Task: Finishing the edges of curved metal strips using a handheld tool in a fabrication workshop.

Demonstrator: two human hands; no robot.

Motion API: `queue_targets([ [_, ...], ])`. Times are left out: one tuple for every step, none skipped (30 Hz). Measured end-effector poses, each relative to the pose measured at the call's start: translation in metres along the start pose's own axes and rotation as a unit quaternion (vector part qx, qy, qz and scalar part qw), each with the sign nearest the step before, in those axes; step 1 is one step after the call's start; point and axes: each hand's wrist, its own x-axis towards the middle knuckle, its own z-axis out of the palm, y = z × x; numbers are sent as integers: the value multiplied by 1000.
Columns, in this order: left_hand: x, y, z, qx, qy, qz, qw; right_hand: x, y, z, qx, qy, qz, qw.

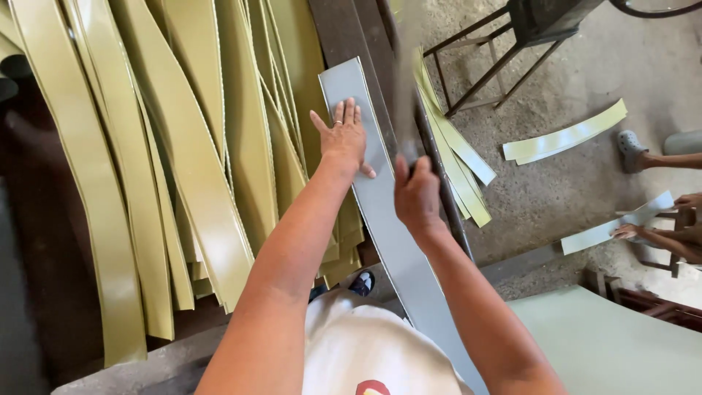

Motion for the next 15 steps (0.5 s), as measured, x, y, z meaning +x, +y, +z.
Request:
queue_targets([
  [2,2,1,1,2,0,1000,7,23,13,1,2,-1,1000],
  [2,2,3,2,8,1,1000,12,44,28,-49,-16,-6,999],
  [3,2,6,3,14,2,1000,17,66,44,-98,-33,-11,995],
  [3,4,2,1,17,2,1000,19,47,25,-99,-31,-13,995],
  [4,6,-2,3,20,5,1000,22,27,8,-83,-30,-12,996],
  [5,5,1,5,15,9,1000,19,9,-5,-68,-35,-4,997],
  [4,5,4,4,10,11,1000,12,4,-6,-70,-39,0,997],
  [2,4,3,1,11,6,1000,8,-4,-9,-40,-16,3,999],
  [-1,4,1,-2,11,2,1000,3,-12,-13,-10,7,6,1000],
  [0,3,1,-2,10,4,1000,2,7,2,-11,8,8,1000],
  [0,1,2,0,4,4,1000,1,26,16,-34,-13,34,999],
  [-1,1,1,3,0,3,1000,1,45,28,-56,-32,59,996],
  [-1,3,2,3,1,4,1000,0,47,23,-57,-30,58,996],
  [1,4,2,5,3,5,1000,1,49,19,-87,-49,65,993],
  [5,4,4,6,5,6,1000,4,52,17,-117,-67,71,988],
])
